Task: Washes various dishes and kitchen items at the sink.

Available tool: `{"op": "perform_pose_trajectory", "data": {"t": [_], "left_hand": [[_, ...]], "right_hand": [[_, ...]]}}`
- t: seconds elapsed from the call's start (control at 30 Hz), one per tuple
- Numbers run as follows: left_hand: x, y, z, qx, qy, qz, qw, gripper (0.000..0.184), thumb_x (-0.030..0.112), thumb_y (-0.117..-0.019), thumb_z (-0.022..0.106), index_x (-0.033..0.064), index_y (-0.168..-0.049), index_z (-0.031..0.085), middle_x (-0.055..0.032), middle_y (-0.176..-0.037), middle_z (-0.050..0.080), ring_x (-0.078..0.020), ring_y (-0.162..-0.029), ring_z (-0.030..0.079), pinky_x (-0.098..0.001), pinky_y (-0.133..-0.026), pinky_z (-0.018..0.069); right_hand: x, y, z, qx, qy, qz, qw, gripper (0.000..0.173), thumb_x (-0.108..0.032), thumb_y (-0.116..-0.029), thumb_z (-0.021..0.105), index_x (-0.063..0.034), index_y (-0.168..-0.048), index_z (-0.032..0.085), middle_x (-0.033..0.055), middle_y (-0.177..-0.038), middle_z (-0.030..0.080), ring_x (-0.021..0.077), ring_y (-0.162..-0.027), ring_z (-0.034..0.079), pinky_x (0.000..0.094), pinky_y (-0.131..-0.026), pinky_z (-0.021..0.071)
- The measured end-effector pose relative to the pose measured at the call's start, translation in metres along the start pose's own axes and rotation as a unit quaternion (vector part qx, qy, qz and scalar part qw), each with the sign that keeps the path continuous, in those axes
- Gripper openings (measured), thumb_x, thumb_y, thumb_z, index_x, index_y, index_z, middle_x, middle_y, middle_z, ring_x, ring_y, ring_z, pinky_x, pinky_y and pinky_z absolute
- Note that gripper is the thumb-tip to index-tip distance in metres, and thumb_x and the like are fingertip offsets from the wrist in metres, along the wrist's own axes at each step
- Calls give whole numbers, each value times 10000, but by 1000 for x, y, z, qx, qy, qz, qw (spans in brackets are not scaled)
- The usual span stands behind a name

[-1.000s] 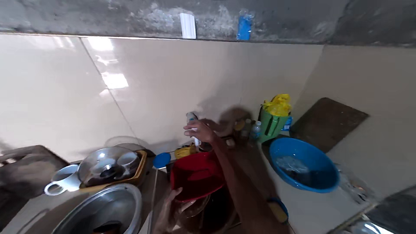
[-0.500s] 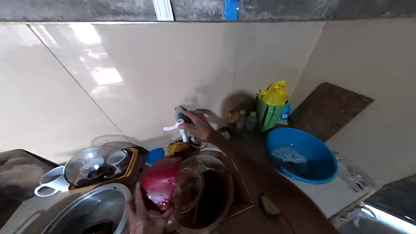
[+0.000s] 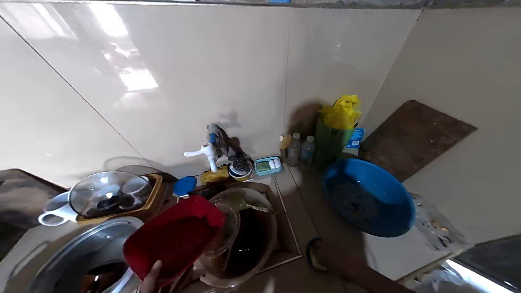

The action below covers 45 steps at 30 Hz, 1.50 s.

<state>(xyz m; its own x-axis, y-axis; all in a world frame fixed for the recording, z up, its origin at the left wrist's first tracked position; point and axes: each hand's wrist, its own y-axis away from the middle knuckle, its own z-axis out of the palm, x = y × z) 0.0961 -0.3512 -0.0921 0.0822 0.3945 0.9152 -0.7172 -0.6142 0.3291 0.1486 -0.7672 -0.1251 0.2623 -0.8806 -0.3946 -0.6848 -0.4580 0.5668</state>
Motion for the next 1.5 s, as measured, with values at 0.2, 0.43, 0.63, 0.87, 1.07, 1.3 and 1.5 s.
{"op": "perform_pose_trajectory", "data": {"t": [0.2,0.43,0.63,0.87,1.07,1.3,1.5], "left_hand": [[-10,19,-1,8,3,-20,1000,588,374,-1057,469,79,-1536,298,-192,-1422,475,-291,-1178,604,-489,-912,562],[-14,28,3,3,21,-20,1000,530,333,-1061,461,82,-1509,327,-168,-1301,560,-258,-1041,669,-442,-827,599],[-15,37,4,4,34,-23,999,506,336,-1065,450,77,-1487,346,-162,-1309,557,-259,-1069,662,-438,-837,597],[-16,42,1,3,28,-24,999,507,338,-1057,460,73,-1479,365,-167,-1328,558,-284,-1122,645,-487,-883,581],[-16,48,7,11,28,-35,999,498,354,-1061,460,69,-1464,392,-173,-1360,534,-285,-1148,627,-480,-898,571],[-23,52,10,5,44,-37,998,497,336,-1047,496,87,-1466,397,-183,-1325,567,-307,-1100,656,-488,-854,589],[-25,56,2,-8,49,-30,998,462,315,-1045,461,72,-1435,414,-155,-1237,603,-268,-1029,672,-464,-814,594]], "right_hand": [[10,-22,24,16,29,13,999,280,-46,-978,603,93,-1216,655,288,-1373,564,470,-1339,484,569,-1110,420],[1,-4,-11,30,-80,59,995,365,-221,-1024,599,80,-1219,663,312,-1262,635,461,-1209,595,603,-1046,436],[-10,27,-54,13,-102,70,992,331,-122,-1047,527,111,-1262,621,327,-1301,600,440,-1238,570,541,-1073,417],[1,12,-37,35,1,21,999,296,-111,-1021,563,83,-1229,647,290,-1305,596,443,-1222,581,554,-1054,458],[8,-27,19,25,76,-29,996,242,41,-967,572,122,-1180,654,306,-1376,553,479,-1335,488,556,-1104,426],[6,-33,22,37,22,15,999,320,-113,-1018,557,114,-1231,631,318,-1341,580,470,-1302,525,591,-1091,404],[5,-10,-22,34,-50,25,998,371,-169,-989,635,104,-1240,625,328,-1288,593,475,-1243,551,591,-1072,421]]}}
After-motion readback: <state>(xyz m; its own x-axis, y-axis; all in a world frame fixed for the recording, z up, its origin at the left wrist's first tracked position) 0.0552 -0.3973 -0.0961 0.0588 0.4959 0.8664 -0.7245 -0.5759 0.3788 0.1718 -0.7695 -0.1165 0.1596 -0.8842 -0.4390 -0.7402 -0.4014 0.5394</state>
